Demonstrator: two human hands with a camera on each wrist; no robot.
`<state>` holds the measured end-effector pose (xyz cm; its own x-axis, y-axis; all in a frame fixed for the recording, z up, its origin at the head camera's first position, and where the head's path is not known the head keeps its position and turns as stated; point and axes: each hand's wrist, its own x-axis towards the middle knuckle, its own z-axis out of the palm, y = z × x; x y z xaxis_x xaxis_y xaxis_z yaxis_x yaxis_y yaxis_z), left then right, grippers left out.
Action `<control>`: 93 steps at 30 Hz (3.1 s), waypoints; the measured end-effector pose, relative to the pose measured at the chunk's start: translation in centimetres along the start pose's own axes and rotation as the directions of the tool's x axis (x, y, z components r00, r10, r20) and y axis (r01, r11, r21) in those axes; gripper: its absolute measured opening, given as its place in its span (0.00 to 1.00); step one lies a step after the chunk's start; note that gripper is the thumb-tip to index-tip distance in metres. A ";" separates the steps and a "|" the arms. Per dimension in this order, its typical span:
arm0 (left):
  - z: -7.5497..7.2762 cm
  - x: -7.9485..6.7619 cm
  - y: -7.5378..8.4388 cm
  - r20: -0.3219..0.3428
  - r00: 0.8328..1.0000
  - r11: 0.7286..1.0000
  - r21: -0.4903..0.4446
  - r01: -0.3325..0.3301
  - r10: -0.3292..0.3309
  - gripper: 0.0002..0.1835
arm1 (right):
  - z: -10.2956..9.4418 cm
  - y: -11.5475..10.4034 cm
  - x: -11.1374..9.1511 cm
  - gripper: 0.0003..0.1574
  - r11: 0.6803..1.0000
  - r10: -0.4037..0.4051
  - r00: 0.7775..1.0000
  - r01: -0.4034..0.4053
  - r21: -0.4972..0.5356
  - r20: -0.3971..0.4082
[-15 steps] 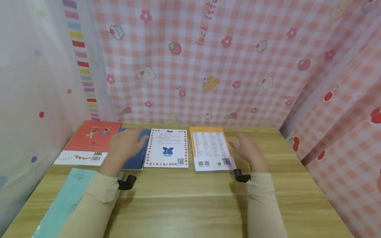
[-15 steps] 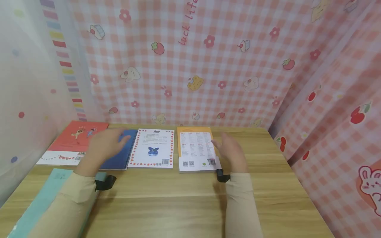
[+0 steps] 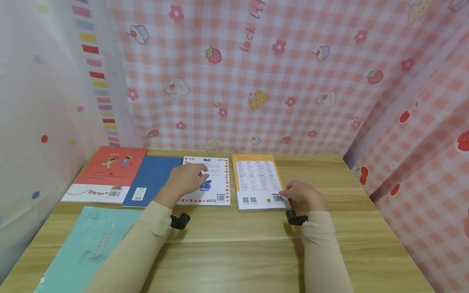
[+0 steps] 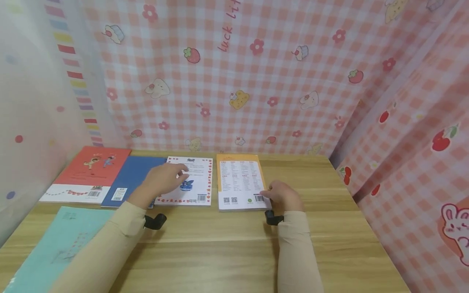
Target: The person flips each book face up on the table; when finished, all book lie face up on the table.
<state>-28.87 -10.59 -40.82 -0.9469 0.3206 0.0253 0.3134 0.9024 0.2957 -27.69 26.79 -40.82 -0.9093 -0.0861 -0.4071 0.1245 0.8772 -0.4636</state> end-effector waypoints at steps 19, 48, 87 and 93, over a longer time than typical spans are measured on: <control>2.2 10.2 3.7 0.082 0.996 0.966 -0.258 0.002 0.020 0.26 | 1.2 0.3 -0.4 0.21 0.975 -0.016 0.998 0.001 0.222 0.067; 5.3 15.1 5.0 0.321 0.928 0.786 -0.516 0.340 -0.191 0.37 | 2.4 0.9 -0.4 0.38 0.998 -0.056 0.998 0.055 -0.037 -0.034; 5.9 16.4 4.4 0.282 0.932 0.607 -0.707 0.361 -0.226 0.27 | 1.9 0.6 -0.7 0.17 0.999 0.027 0.999 -0.027 -0.018 0.026; 5.4 16.3 4.5 0.273 0.940 0.598 -0.725 0.341 -0.204 0.25 | 1.9 1.2 -0.7 0.14 0.991 0.008 0.998 -0.015 0.133 0.054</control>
<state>-42.49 0.23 -44.21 -0.9345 0.1958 -0.2973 -0.1871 0.4404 0.8781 -26.11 27.01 -42.59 -0.8854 -0.1043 -0.4529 0.1904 0.8076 -0.5582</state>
